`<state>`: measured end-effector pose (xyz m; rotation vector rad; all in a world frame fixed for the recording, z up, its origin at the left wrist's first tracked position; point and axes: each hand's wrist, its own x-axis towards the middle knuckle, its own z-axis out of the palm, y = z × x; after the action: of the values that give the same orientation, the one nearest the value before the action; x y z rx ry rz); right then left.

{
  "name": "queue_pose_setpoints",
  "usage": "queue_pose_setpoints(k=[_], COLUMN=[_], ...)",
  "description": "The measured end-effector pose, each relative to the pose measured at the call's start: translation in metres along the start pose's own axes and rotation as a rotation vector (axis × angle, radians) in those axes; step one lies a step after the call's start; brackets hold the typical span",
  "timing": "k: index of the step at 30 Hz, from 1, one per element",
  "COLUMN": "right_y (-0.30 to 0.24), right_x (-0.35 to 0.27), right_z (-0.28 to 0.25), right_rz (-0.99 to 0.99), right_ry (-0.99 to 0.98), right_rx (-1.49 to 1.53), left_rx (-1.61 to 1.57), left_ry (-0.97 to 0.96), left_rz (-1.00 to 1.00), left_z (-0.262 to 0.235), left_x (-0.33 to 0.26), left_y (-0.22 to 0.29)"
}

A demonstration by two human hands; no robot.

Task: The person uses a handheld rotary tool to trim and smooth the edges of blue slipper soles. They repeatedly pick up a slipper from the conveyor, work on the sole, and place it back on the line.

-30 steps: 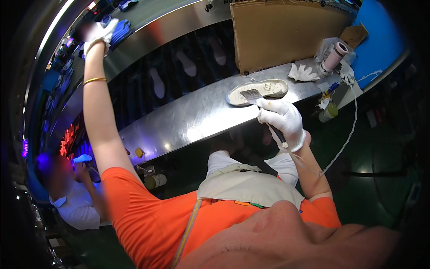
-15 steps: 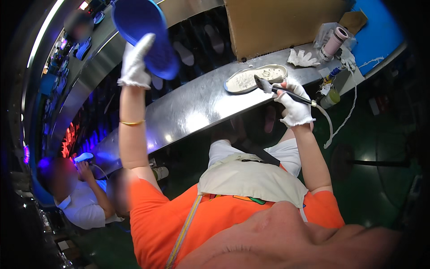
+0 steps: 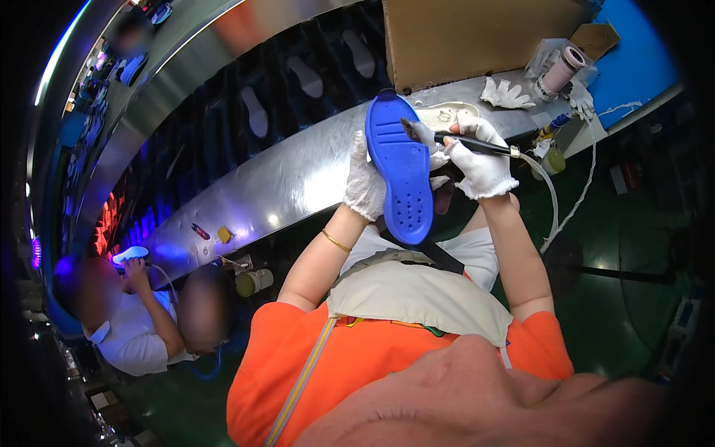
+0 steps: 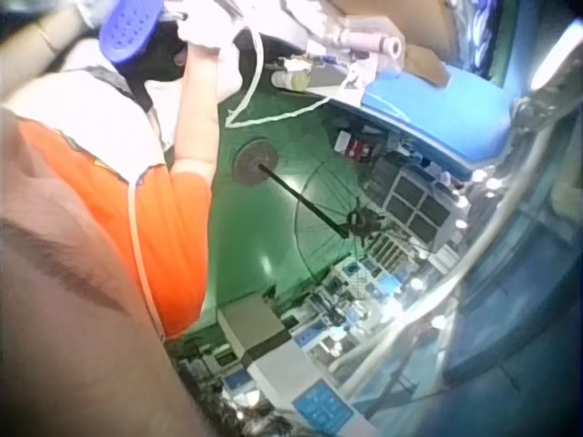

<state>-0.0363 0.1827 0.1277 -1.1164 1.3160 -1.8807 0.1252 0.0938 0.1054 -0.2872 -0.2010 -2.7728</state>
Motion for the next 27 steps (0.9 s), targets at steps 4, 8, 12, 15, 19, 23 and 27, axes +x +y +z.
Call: queue_pose_setpoints(k=[4,8,12,15,19,23,27], right_y=[-0.018,-0.030,-0.010,-0.026,-0.019,-0.015,-0.008], right_x=[0.004,0.004,-0.022,-0.030,-0.019,-0.015,-0.023], right_z=[0.016,0.016,0.013,0.014,0.014,0.030,0.032], right_rz=[-0.084,-0.626,-0.654,-0.390,-0.127,-0.029,-0.052], right_ry=[-0.036,-0.354,-0.468,-0.336,0.006,0.083,-0.043], right_rx=[-0.149,-0.528,-0.608,-0.404,-0.252,-0.124,-0.016], left_rx=[0.096,0.314,0.220,0.296,0.275,0.540,0.438], left_ry=[0.152,0.373,0.294,0.361,0.385,0.376,0.311], left_rz=[0.077,0.190,0.207,0.225,0.236,0.350,0.321], left_z=[-0.006,-0.005,0.010,-0.004,0.001,-0.001,-0.016], left_x=[-0.002,0.000,0.009,0.005,0.002,0.011,0.006], left_y=[-0.003,-0.009,-0.009,-0.010,-0.024,-0.037,-0.032])
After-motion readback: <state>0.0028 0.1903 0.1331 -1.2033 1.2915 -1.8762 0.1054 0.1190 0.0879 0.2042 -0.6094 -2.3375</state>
